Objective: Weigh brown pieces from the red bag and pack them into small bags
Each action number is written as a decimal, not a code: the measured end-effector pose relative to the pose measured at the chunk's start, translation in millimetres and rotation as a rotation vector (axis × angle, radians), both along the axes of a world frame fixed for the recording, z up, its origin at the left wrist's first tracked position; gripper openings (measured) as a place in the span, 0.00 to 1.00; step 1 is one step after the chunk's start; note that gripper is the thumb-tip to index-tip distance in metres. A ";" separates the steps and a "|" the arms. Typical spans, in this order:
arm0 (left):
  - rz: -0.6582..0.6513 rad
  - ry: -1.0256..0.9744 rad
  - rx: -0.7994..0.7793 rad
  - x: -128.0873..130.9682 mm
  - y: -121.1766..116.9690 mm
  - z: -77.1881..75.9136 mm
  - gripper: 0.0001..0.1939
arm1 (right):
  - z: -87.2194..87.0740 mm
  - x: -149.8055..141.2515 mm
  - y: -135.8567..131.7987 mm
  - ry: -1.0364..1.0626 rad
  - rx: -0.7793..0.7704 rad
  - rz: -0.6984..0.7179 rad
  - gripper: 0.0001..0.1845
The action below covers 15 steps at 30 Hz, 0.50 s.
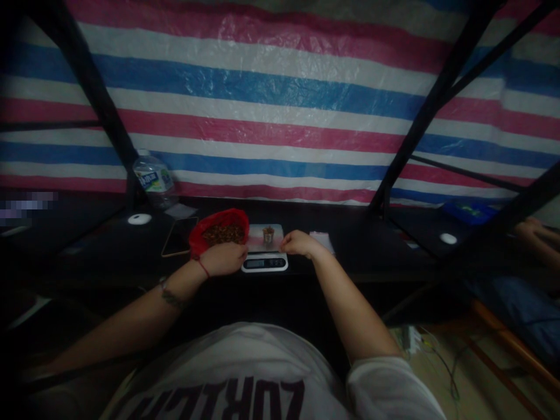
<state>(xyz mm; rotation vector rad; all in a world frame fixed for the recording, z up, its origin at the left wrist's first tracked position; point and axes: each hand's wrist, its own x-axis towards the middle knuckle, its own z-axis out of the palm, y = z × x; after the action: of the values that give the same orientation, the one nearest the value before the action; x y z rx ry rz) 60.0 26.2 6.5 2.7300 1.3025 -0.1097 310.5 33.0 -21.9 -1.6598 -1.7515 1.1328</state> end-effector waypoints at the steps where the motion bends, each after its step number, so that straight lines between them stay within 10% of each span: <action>1: -0.003 0.004 -0.005 -0.7 -0.6 0.9 0.17 | 1.9 0.6 -1.1 -0.011 -0.003 0.014 0.05; 15: 0.133 -0.170 0.109 -43.0 39.3 29.0 0.16 | 26.5 -21.3 -0.1 -0.067 0.570 -0.206 0.10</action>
<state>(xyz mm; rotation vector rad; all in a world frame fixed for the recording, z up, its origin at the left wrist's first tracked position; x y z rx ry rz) 17.0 65.4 35.5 2.6602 1.4744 0.2063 289.1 32.9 4.6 -1.4805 -1.6863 0.4286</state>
